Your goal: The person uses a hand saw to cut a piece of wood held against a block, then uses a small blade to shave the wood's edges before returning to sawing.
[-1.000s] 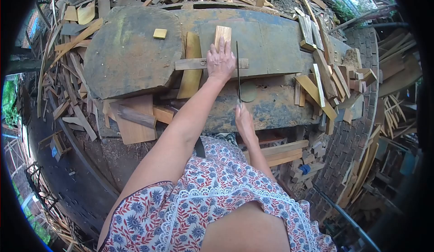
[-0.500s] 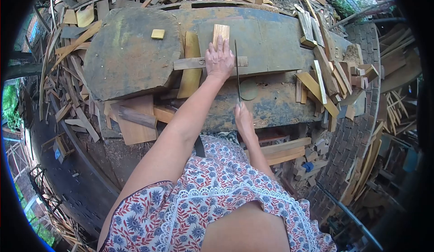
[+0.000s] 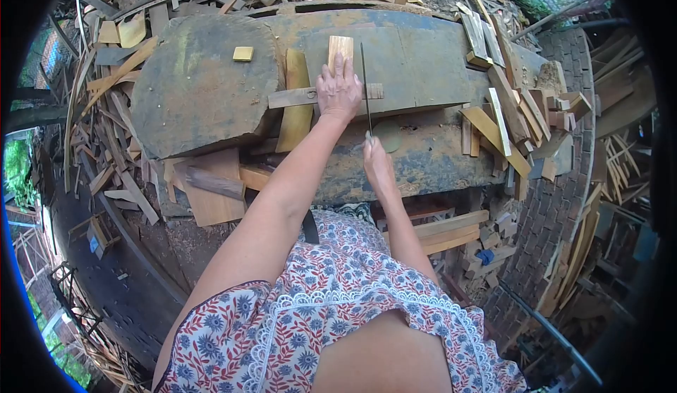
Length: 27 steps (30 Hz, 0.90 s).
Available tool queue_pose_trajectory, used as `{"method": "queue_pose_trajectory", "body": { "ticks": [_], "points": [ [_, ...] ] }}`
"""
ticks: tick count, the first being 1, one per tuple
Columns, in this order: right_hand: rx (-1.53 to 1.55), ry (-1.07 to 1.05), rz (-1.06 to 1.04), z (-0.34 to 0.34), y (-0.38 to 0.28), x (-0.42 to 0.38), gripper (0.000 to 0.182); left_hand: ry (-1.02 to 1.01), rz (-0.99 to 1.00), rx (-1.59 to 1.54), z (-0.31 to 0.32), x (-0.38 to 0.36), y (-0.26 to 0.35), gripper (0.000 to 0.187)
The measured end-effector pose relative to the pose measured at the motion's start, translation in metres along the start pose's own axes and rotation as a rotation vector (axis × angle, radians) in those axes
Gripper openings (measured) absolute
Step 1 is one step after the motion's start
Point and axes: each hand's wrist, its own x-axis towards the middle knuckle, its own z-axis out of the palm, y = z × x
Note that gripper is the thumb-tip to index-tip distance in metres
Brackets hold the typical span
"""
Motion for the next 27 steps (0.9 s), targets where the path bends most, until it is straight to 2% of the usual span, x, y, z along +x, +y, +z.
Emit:
{"method": "queue_pose_trajectory", "body": {
  "ticks": [2, 5, 10, 13, 18, 21, 24, 27],
  "points": [
    [-0.038, -0.038, 0.041, 0.002, 0.020, -0.040, 0.027, 0.002, -0.022, 0.021, 0.000, -0.001, -0.001, 0.044],
    [-0.072, -0.098, 0.082, 0.004, 0.030, -0.050, 0.026, 0.012, -0.010, 0.051, 0.001, -0.001, -0.001, 0.043],
    [-0.038, 0.040, -0.073, 0.000, -0.019, 0.051, 0.031, 0.001, 0.000, 0.034, -0.001, -0.001, -0.001, 0.044],
    [-0.046, 0.065, -0.048, 0.001, -0.024, 0.052, 0.032, -0.014, -0.004, 0.025, 0.000, -0.001, -0.001, 0.044],
    [-0.026, -0.055, 0.077, 0.006, 0.029, -0.041, 0.031, 0.005, -0.015, 0.021, 0.003, -0.001, -0.002, 0.045],
    [-0.063, -0.087, 0.080, 0.001, 0.022, -0.051, 0.029, -0.022, -0.024, 0.035, 0.001, -0.001, -0.001, 0.045],
    [-0.009, 0.002, -0.045, -0.002, -0.003, 0.010, 0.029, -0.010, -0.010, 0.038, -0.001, -0.001, 0.000, 0.045],
    [-0.039, 0.054, -0.048, 0.003, -0.025, 0.053, 0.030, -0.009, -0.005, 0.024, 0.001, -0.002, -0.003, 0.045]
  ]
}}
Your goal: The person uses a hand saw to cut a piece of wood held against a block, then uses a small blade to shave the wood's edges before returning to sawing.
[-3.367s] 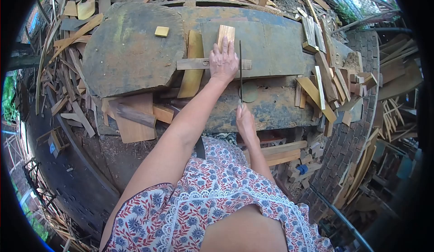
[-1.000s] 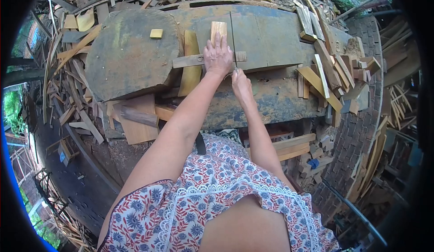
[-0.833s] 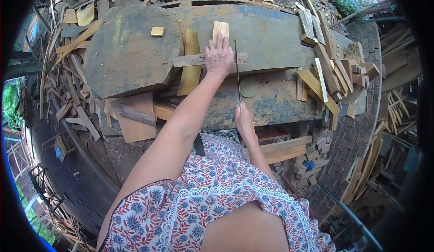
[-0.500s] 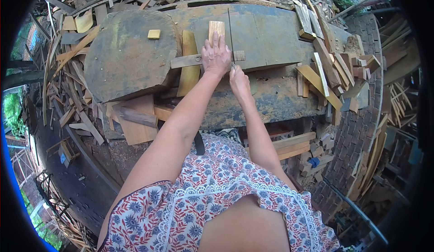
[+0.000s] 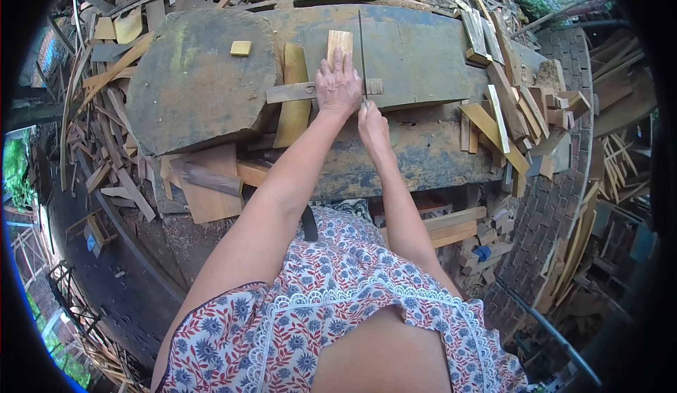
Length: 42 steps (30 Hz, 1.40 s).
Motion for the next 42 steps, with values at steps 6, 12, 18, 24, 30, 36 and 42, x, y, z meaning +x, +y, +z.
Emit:
{"method": "queue_pose_trajectory", "body": {
  "ticks": [6, 12, 18, 24, 30, 36, 42],
  "points": [
    [0.006, -0.102, 0.112, -0.004, 0.037, -0.091, 0.031, -0.005, -0.015, -0.054, 0.000, 0.000, 0.000, 0.046],
    [-0.003, -0.046, 0.045, -0.005, 0.022, -0.060, 0.026, -0.011, -0.006, -0.031, 0.002, 0.000, 0.001, 0.045],
    [0.020, 0.021, -0.028, -0.001, 0.006, -0.009, 0.030, -0.022, -0.013, -0.016, -0.002, 0.001, 0.002, 0.045],
    [0.006, -0.121, 0.112, 0.000, 0.045, -0.104, 0.026, 0.041, 0.010, -0.005, 0.001, 0.000, 0.001, 0.045],
    [0.029, 0.006, -0.024, 0.001, 0.008, -0.003, 0.030, 0.012, 0.000, 0.002, 0.000, 0.000, 0.002, 0.044],
    [0.045, -0.040, 0.063, -0.004, 0.020, -0.058, 0.031, 0.002, -0.009, -0.009, -0.003, 0.001, 0.003, 0.043],
    [-0.036, -0.101, 0.086, 0.003, 0.044, -0.083, 0.028, 0.021, 0.002, 0.014, 0.001, 0.001, 0.002, 0.044]
  ]
}}
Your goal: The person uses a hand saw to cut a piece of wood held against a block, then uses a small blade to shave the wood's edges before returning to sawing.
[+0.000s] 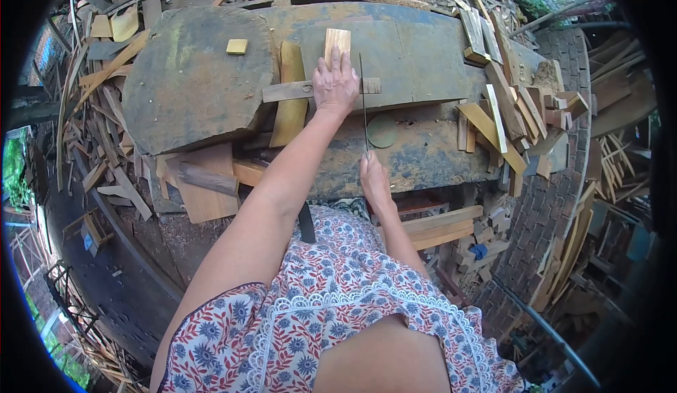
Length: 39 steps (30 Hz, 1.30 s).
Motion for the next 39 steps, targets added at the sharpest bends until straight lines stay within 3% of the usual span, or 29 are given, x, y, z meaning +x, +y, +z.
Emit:
{"method": "queue_pose_trajectory", "body": {
  "ticks": [6, 14, 19, 22, 30, 35, 39],
  "points": [
    [0.055, 0.113, -0.090, -0.012, -0.047, 0.083, 0.033, -0.024, 0.002, 0.010, -0.003, 0.000, 0.000, 0.044],
    [0.002, -0.072, 0.056, 0.000, 0.012, -0.028, 0.027, -0.024, -0.013, 0.010, 0.001, -0.002, -0.001, 0.044],
    [0.047, 0.081, -0.116, -0.016, -0.033, 0.057, 0.028, -0.023, -0.003, 0.005, 0.000, -0.001, 0.000, 0.044],
    [0.042, 0.112, -0.072, -0.014, -0.053, 0.089, 0.030, -0.003, 0.015, 0.011, 0.000, -0.001, -0.001, 0.044],
    [0.048, -0.062, 0.010, -0.008, 0.001, -0.014, 0.029, -0.004, -0.009, 0.010, 0.001, -0.001, 0.000, 0.045],
    [0.062, 0.081, -0.129, -0.018, -0.040, 0.063, 0.031, 0.001, 0.008, 0.014, 0.001, -0.001, 0.000, 0.045],
    [0.047, 0.121, -0.116, -0.014, -0.046, 0.067, 0.031, -0.010, 0.009, 0.000, -0.001, 0.000, 0.000, 0.046]
  ]
}}
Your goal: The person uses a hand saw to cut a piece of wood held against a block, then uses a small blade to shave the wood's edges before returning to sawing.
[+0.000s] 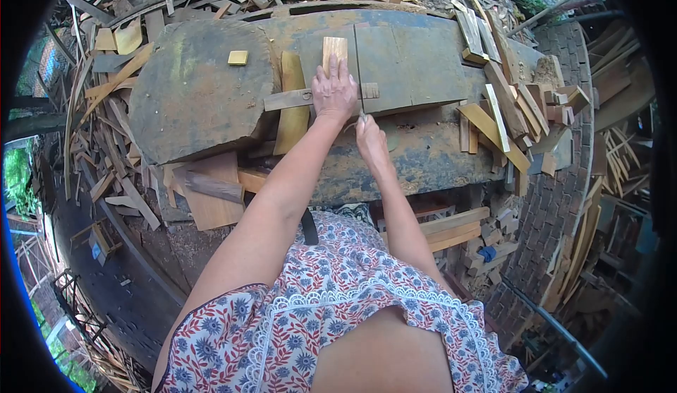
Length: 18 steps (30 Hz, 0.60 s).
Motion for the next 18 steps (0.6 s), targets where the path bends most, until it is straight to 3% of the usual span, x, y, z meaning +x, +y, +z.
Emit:
{"method": "queue_pose_trajectory", "body": {
  "ticks": [5, 8, 12, 15, 18],
  "points": [
    [-0.017, -0.136, 0.112, -0.004, 0.034, -0.084, 0.029, 0.005, -0.012, -0.008, 0.003, 0.001, 0.000, 0.045],
    [-0.042, -0.129, 0.087, -0.002, 0.034, -0.074, 0.029, -0.016, -0.002, -0.038, 0.001, 0.001, -0.001, 0.045],
    [0.007, -0.043, -0.009, -0.002, 0.006, 0.002, 0.032, -0.009, 0.001, -0.043, 0.002, 0.000, -0.001, 0.046],
    [0.005, -0.004, 0.026, 0.001, -0.001, 0.009, 0.032, -0.005, -0.006, 0.006, -0.001, 0.001, 0.001, 0.044],
    [0.028, -0.070, 0.049, -0.003, 0.014, -0.037, 0.030, -0.004, -0.012, -0.006, 0.000, 0.000, 0.001, 0.044]
  ]
}}
